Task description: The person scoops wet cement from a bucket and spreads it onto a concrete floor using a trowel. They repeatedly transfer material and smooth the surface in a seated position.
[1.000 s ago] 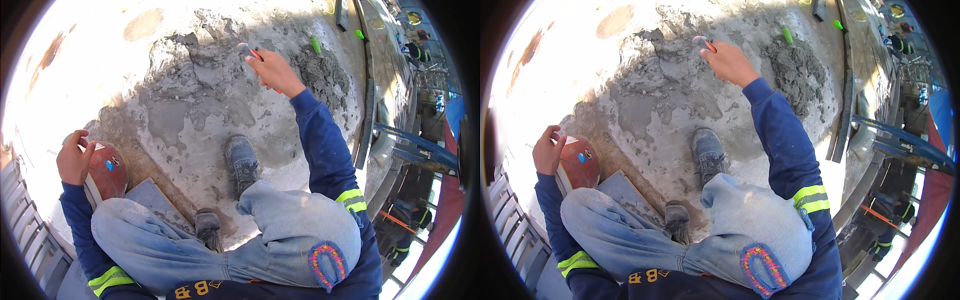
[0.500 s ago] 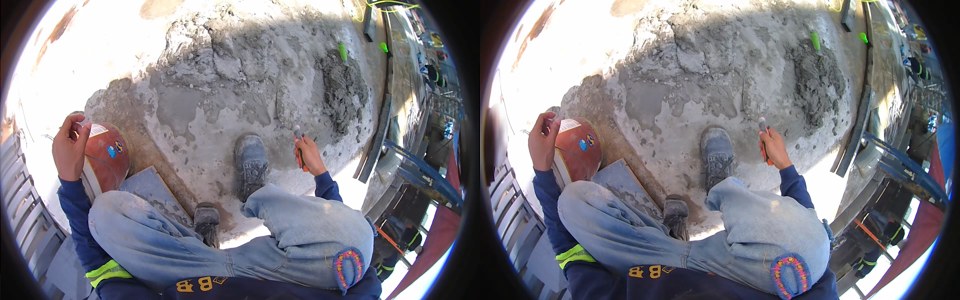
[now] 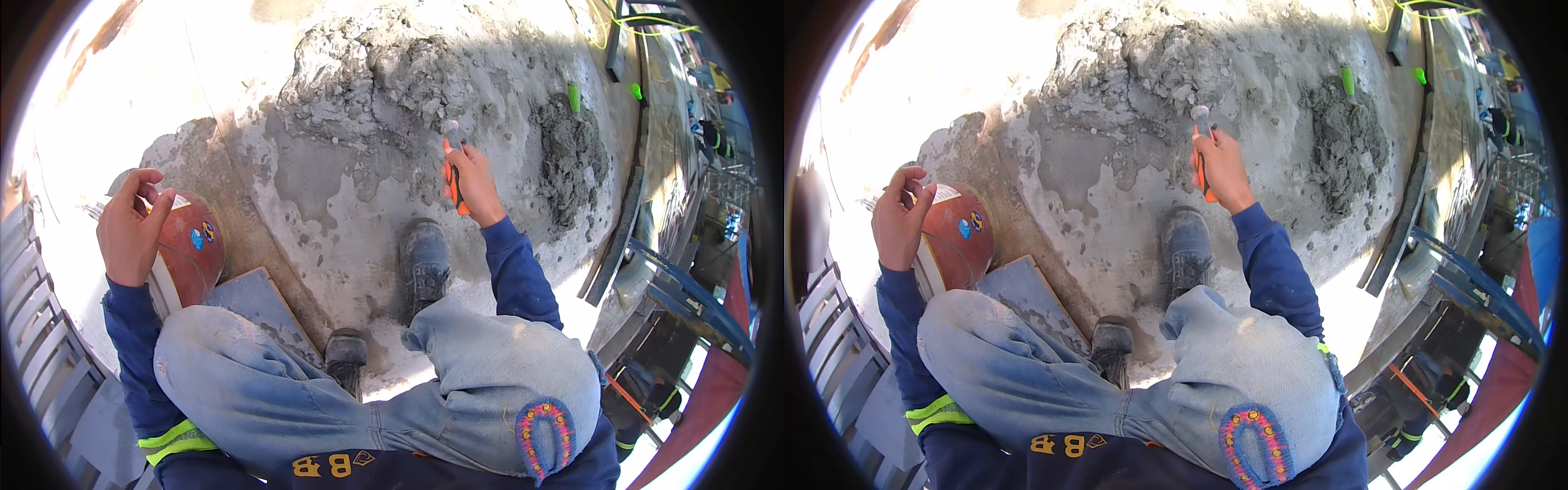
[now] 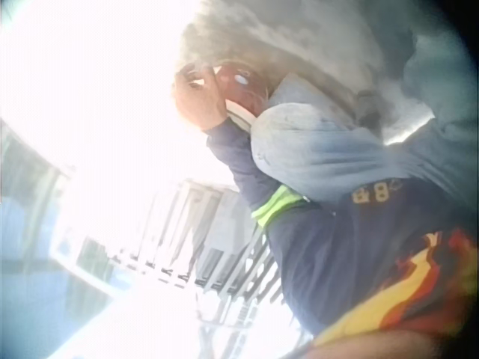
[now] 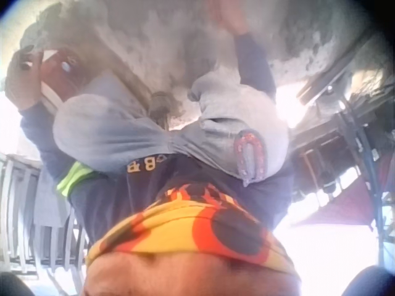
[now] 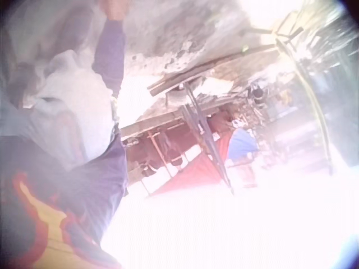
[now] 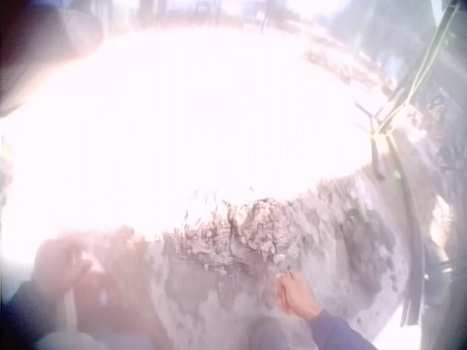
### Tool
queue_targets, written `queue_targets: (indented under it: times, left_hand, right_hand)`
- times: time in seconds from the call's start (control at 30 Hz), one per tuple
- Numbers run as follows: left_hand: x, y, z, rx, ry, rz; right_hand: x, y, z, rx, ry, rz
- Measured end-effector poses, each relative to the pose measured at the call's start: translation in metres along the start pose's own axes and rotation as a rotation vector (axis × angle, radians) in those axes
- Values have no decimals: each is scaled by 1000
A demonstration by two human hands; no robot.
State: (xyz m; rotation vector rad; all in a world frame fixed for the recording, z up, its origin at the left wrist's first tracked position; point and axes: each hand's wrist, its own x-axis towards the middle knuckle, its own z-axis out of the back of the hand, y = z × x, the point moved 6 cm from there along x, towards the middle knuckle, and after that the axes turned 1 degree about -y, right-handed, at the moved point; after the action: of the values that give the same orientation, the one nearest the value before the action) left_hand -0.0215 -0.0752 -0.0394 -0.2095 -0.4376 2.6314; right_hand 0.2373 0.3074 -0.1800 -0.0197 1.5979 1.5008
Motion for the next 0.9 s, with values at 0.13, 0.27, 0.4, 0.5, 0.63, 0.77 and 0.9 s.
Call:
queue_targets:
  times: [0.13, 0.27, 0.4, 0.5, 0.63, 0.77, 0.9]
  left_hand:
    - [-3, 3, -2, 3, 23, -11]
    - [-5, 8, 4, 64, 1, -56]
    - [0, 2, 1, 55, 0, -68]
    - [-5, 13, -1, 77, 26, -43]
    - [-1, 8, -1, 70, 29, -15]
    - [-5, 10, 3, 114, 48, -8]
    - [-2, 5, 0, 193, 58, -36]
  right_hand:
    - [-39, 59, 23, -128, -182, 208]
    - [-51, 115, 22, -356, -306, 398]
    - [-13, 106, 6, -727, -436, 535]
    - [36, 58, 2, -1183, -452, 592]
    - [18, 91, 69, -1285, -548, 594]
    - [0, 164, 69, -675, -236, 359]
    - [37, 117, 21, -385, 130, 45]
